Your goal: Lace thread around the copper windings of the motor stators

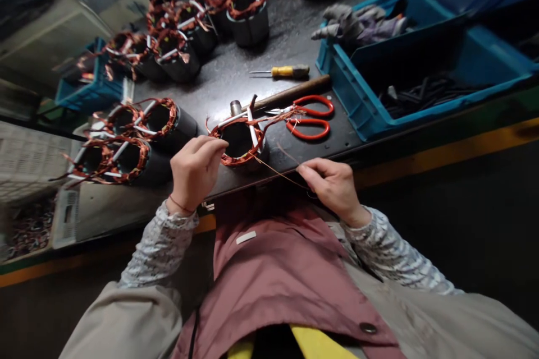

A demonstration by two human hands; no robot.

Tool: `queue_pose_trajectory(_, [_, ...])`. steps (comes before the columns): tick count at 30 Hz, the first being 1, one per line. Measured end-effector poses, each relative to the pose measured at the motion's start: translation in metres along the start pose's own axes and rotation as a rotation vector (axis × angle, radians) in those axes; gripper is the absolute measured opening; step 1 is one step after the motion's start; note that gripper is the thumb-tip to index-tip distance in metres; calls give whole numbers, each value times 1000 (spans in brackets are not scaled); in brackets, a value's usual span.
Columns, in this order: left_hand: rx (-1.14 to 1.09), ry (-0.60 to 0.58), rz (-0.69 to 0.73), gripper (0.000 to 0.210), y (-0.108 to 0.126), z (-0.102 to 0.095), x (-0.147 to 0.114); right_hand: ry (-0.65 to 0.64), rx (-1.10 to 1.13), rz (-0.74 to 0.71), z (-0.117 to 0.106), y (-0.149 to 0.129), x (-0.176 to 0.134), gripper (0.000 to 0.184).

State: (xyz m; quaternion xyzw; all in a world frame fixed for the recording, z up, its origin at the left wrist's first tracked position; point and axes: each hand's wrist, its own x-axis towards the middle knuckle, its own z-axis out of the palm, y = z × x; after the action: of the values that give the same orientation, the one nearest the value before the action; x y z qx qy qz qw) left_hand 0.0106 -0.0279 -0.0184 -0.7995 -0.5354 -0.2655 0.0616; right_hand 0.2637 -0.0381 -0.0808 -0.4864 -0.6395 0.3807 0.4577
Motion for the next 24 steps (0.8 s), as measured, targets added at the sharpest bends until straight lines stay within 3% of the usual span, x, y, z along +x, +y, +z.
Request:
queue_pose_trajectory(6, [-48, -80, 3, 20, -8, 17, 9, -185, 92, -78, 20, -1, -3, 23])
queue_pose_trajectory(12, [-104, -190, -39, 23, -15, 18, 17, -197, 95, -11, 27, -1, 0, 24])
queue_pose_trajectory(15, [-100, -325, -3, 27, -18, 17, 25, -197, 112, 48, 40, 1, 10, 25])
queue_pose_trajectory(18, [-36, -532, 68, 33, -18, 20, 37, -161, 154, 100, 58, -2, 21, 26])
queue_pose_trajectory(21, [36, -698, 101, 25, -18, 21, 49, -178, 180, 115, 64, -5, 29, 28])
queue_pose_trajectory(24, [-77, -569, -59, 21, -19, 7, 55, -311, 218, 212, 38, -1, 31, 26])
